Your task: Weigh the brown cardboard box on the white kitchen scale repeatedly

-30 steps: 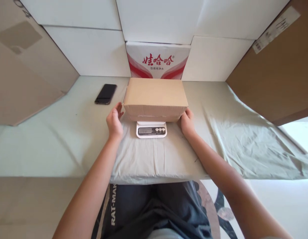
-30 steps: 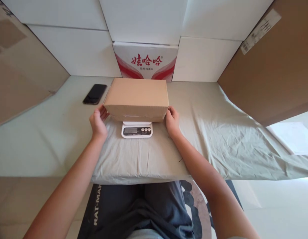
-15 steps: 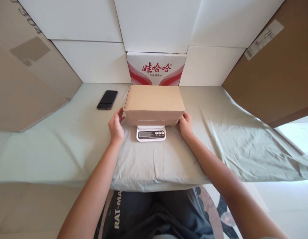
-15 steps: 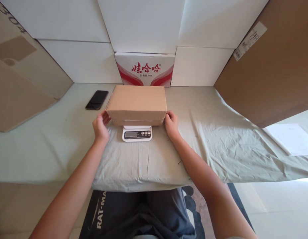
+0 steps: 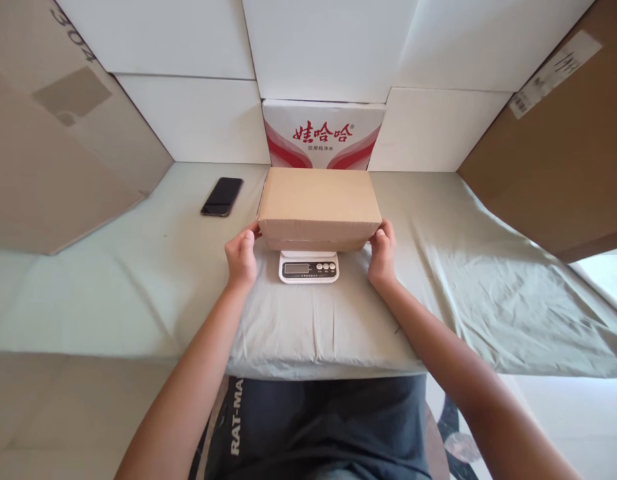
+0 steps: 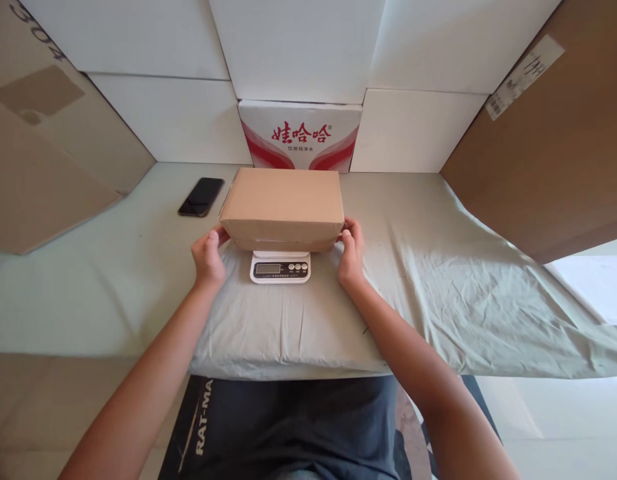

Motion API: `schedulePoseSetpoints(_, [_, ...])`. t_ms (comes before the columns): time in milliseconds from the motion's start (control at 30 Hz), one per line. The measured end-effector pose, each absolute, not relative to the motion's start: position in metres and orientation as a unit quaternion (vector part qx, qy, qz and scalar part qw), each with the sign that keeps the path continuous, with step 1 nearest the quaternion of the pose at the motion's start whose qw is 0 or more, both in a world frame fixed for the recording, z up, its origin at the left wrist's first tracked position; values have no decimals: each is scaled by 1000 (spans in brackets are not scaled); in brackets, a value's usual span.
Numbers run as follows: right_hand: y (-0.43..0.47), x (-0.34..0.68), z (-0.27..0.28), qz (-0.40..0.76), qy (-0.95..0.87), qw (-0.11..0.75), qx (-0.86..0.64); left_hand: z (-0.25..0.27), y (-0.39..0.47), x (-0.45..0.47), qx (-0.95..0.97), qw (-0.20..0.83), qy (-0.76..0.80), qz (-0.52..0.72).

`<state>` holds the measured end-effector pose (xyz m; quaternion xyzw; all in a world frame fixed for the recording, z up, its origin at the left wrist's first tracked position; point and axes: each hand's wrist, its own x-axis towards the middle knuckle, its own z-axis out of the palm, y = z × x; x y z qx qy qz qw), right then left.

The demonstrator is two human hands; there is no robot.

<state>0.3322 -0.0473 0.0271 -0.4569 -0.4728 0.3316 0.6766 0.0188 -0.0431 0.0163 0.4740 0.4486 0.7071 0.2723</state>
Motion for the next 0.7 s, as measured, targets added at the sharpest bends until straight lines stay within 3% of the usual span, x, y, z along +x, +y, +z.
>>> schedulePoseSetpoints(700, [-48,331,23,347,-505,663,-431,20,-47,20,454,262,456,719])
